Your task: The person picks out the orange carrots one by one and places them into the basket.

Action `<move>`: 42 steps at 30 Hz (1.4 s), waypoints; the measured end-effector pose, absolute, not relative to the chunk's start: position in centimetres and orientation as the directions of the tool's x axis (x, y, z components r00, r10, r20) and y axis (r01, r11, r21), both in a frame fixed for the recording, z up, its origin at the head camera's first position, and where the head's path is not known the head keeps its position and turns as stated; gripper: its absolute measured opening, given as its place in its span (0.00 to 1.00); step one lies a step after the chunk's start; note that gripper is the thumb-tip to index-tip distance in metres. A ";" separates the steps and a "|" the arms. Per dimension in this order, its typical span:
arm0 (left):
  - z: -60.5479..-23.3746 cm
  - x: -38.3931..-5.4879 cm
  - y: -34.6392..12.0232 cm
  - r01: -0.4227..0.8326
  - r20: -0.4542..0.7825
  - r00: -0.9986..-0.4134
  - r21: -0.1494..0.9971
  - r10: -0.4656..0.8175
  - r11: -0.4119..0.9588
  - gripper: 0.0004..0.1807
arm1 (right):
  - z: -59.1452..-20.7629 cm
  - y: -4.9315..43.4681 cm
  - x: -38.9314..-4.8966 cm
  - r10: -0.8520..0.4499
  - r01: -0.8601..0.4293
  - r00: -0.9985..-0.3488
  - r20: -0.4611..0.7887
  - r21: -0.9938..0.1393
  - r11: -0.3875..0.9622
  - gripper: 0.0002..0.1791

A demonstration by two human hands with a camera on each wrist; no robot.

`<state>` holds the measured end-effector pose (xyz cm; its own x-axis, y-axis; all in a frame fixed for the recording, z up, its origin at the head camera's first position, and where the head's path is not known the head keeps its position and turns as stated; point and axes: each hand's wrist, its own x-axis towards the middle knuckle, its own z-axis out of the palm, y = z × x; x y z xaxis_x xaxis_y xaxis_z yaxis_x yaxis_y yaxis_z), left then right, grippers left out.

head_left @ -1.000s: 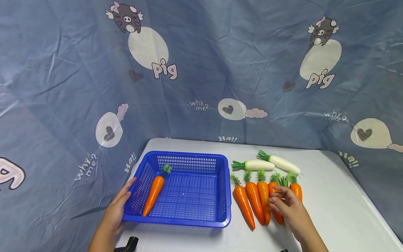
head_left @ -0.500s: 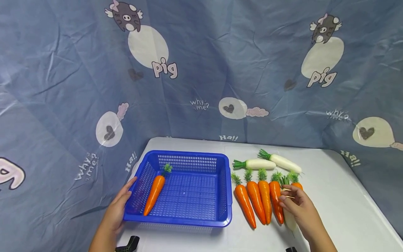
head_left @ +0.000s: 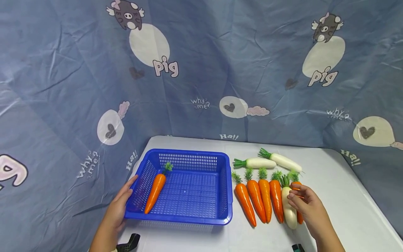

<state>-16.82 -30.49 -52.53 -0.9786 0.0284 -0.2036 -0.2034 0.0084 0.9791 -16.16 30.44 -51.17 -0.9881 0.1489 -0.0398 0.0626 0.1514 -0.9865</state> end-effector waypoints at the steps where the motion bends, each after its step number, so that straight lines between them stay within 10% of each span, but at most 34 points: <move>1: -52.5 -16.9 -30.5 -0.204 -0.204 -0.978 0.979 0.029 0.012 0.30 | -51.3 30.6 -16.3 0.156 0.069 -0.987 -0.045 -0.986 0.154 0.28; 42: -52.3 -16.7 -30.4 -0.201 -0.202 -0.979 0.979 0.030 0.031 0.30 | -53.8 33.7 -17.3 0.526 0.405 -0.823 -0.215 -0.871 0.277 0.30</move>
